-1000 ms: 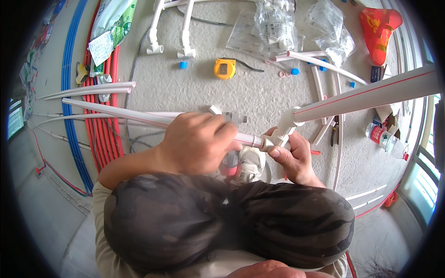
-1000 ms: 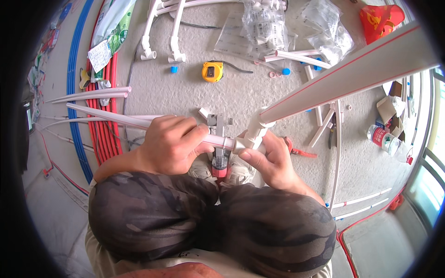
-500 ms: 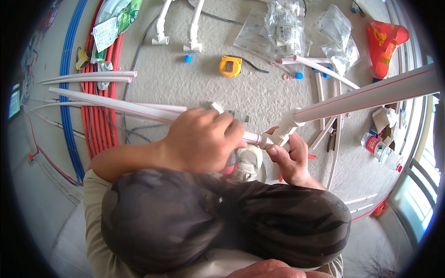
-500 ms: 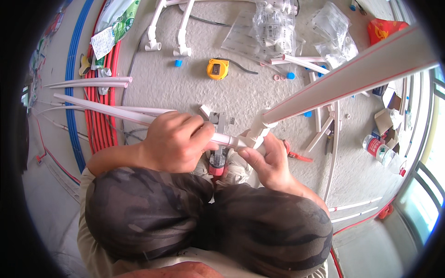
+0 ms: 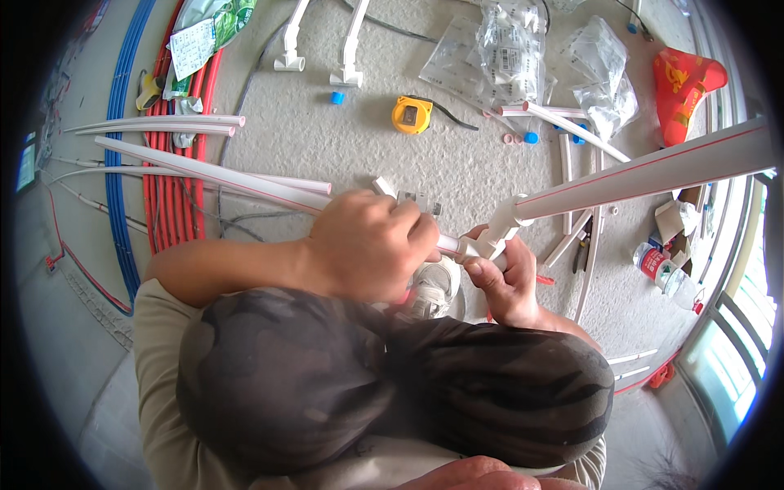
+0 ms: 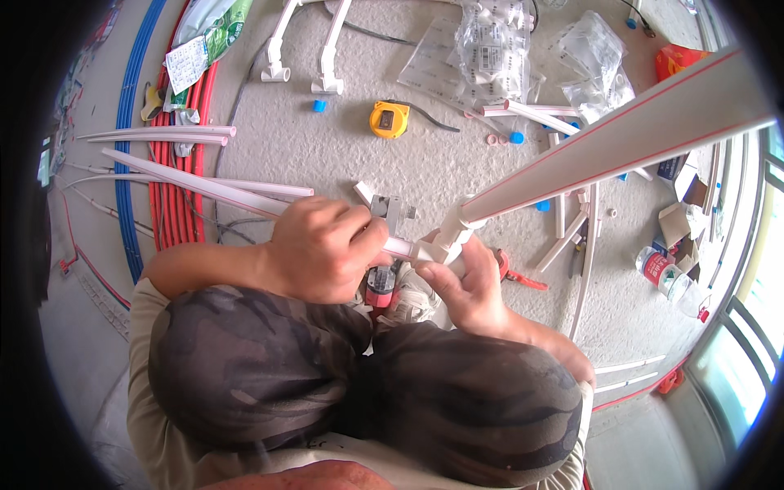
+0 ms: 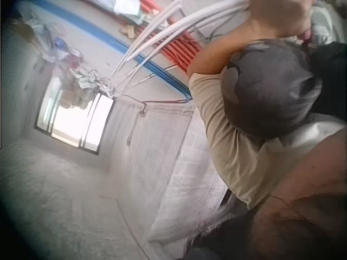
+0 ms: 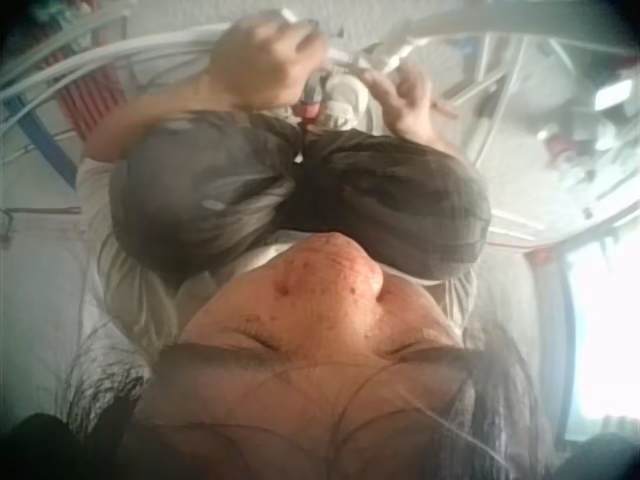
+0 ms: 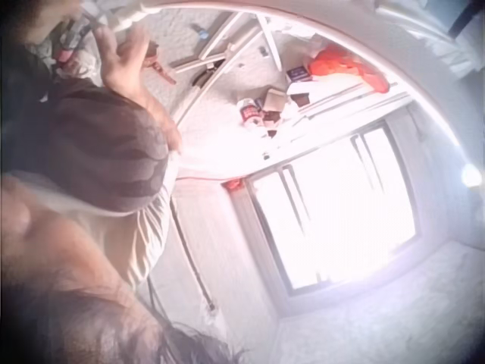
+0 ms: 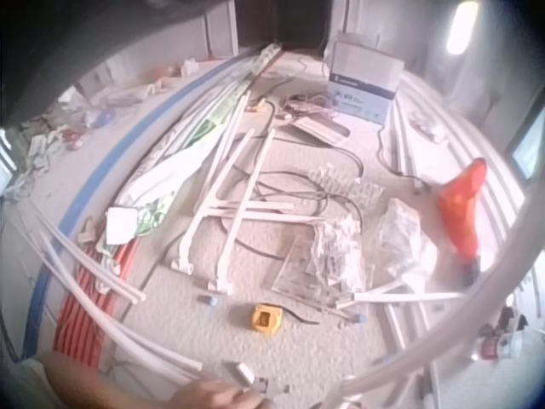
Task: The person measures and cuts white PVC pipes, then uses a pipe fusion tool to heat and join pipe segments with elbow and T-fittings. The person assembles multiple pipe sections into a larger frame structure on the floor.
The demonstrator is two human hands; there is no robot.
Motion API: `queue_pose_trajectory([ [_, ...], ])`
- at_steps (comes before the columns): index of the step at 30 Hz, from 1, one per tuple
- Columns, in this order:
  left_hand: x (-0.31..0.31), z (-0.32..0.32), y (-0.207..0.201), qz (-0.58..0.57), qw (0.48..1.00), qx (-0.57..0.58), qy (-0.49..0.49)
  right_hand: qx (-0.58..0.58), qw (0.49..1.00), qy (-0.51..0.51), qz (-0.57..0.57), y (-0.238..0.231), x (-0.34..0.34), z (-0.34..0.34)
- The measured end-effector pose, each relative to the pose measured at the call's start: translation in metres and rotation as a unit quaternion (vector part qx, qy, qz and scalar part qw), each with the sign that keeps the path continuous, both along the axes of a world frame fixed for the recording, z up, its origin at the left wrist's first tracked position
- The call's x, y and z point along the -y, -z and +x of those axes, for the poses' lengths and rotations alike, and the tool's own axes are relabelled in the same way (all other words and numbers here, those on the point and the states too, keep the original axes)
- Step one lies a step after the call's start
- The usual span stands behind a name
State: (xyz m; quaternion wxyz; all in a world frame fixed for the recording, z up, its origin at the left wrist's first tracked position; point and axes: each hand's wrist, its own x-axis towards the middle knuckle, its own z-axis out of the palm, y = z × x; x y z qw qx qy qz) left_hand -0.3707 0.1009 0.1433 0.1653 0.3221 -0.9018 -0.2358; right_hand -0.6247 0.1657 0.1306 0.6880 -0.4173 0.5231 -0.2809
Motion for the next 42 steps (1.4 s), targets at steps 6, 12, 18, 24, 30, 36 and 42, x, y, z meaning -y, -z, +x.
queue_pose_trajectory([
  [6, -0.003, -0.003, 0.005, -0.007, 1.000, 0.004, -0.005, 0.014, 1.000, -0.004, -0.016, 0.006, -0.002, -0.001],
  [12, -0.002, -0.004, 0.005, -0.013, 0.999, 0.028, 0.008, 0.048, 0.998, 0.015, 0.024, 0.010, -0.005, -0.001],
  [18, -0.003, -0.007, 0.010, -0.025, 1.000, 0.016, 0.009, 0.048, 0.999, 0.025, 0.003, 0.016, -0.008, -0.003],
  [24, -0.007, -0.007, 0.008, -0.008, 0.999, 0.044, 0.013, 0.026, 0.999, 0.023, -0.026, 0.018, -0.008, -0.003],
  [30, -0.009, -0.005, 0.008, -0.009, 0.999, 0.041, 0.015, 0.011, 0.999, 0.014, -0.045, 0.015, -0.007, 0.002],
  [36, -0.002, -0.005, 0.002, -0.024, 0.998, 0.055, 0.020, 0.020, 0.997, -0.006, -0.072, 0.019, -0.005, -0.003],
  [42, 0.057, -0.010, -0.060, -0.296, 0.952, -0.072, -0.009, 0.210, 0.966, 0.075, -0.128, 0.021, 0.034, 0.001],
])
